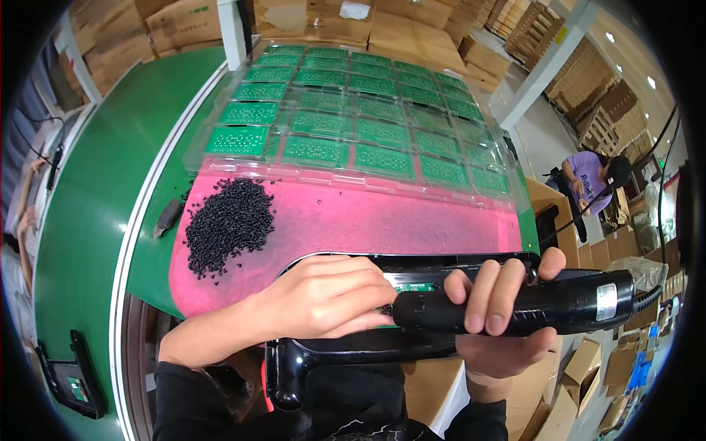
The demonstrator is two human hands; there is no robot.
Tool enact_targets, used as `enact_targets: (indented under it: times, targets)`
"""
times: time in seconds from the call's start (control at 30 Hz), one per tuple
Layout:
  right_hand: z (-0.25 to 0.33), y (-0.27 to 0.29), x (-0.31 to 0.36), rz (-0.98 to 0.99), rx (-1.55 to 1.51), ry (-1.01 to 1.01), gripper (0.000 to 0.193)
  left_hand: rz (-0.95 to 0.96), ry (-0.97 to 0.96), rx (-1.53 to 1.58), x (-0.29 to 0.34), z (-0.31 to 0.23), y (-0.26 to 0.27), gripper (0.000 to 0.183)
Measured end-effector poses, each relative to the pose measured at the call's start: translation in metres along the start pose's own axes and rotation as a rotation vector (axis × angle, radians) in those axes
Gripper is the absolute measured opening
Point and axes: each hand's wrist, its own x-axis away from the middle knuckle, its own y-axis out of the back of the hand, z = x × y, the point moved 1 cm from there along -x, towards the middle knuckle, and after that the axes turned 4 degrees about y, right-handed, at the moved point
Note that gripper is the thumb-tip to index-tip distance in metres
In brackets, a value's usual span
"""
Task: Assembling electronic components by placing circuit boards into housings and securing them with an electric screwdriver.
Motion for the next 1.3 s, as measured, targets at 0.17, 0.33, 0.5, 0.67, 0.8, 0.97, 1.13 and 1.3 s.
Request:
enact_targets:
  times: [0.17, 0.33, 0.5, 0.67, 0.8, 0.97, 1.13, 1.3]
  targets:
    - [-0.001, 0.002, 0.002, -0.043, -0.005, -0.038, 0.058, -0.024, -0.035, -0.083, 0.001, 0.002, -0.003, 0.025]
    - [0.001, 0.005, 0.006, -0.014, -0.029, -0.043, 0.055, 0.039, -0.035, -0.094, 0.002, 0.0, -0.003, 0.017]
    - [0.003, 0.005, 0.004, -0.013, 0.118, 0.061, 0.043, 0.04, 0.04, -0.081, -0.001, -0.01, -0.002, 0.012]
    - [0.007, 0.023, -0.001, -0.039, 0.413, 0.12, 0.039, -0.09, 0.212, 0.024, -0.002, -0.003, 0.004, 0.01]
    - [-0.003, 0.04, -0.002, -0.03, 0.469, 0.024, 0.037, 0.051, 0.264, 0.022, 0.003, -0.004, -0.004, 0.011]
    - [-0.004, 0.045, 0.001, -0.082, 0.356, 0.035, 0.038, 0.284, 0.284, 0.057, 0.006, 0.0, -0.006, 0.011]
    - [-0.01, 0.047, 0.001, -0.063, 0.362, 0.004, 0.038, 0.342, 0.267, 0.014, 0.009, 0.0, -0.008, 0.01]
    - [-0.014, 0.051, -0.003, 0.019, 0.418, -0.046, 0.038, 0.408, 0.317, -0.029, 0.009, 0.001, -0.009, 0.011]
